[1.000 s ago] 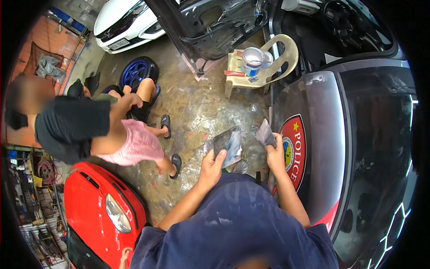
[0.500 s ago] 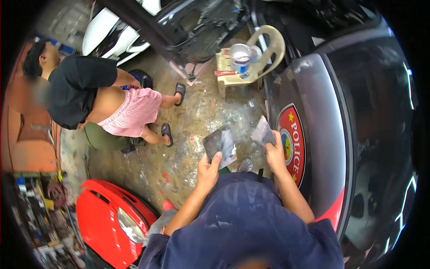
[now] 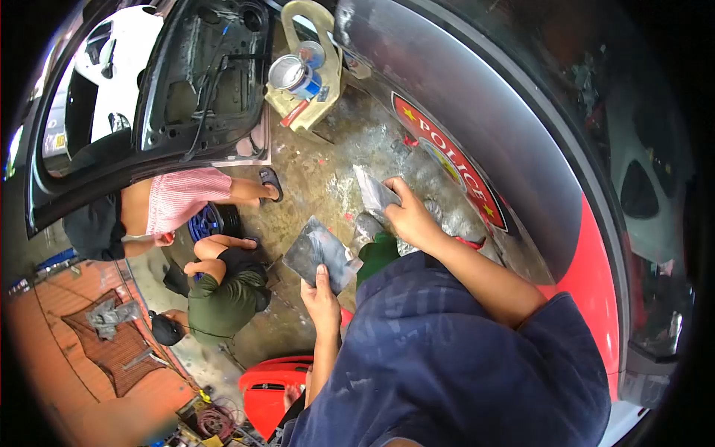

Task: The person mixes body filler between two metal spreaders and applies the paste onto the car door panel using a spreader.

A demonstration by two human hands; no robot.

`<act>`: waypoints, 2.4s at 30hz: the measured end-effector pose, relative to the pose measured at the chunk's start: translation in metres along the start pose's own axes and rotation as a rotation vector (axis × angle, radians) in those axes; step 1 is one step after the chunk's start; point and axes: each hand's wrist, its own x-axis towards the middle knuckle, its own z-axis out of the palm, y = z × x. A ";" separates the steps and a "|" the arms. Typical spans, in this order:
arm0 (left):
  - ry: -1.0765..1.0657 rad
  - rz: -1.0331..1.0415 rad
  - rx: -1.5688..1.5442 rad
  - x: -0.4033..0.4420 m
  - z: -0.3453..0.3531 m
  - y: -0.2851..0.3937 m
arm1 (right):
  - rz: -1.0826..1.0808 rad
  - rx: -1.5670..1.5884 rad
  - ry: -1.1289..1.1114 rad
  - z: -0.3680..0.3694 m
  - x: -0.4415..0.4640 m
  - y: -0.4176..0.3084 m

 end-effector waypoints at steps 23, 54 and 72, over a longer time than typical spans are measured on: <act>-0.026 -0.037 -0.004 0.006 0.002 -0.010 | -0.018 -0.046 0.075 -0.009 0.001 0.018; 0.106 0.049 -0.143 0.011 -0.020 -0.021 | -0.023 -0.243 0.014 -0.002 -0.010 0.001; 0.234 0.054 -0.153 0.028 -0.052 -0.004 | -0.691 -0.965 -0.414 0.037 -0.004 -0.043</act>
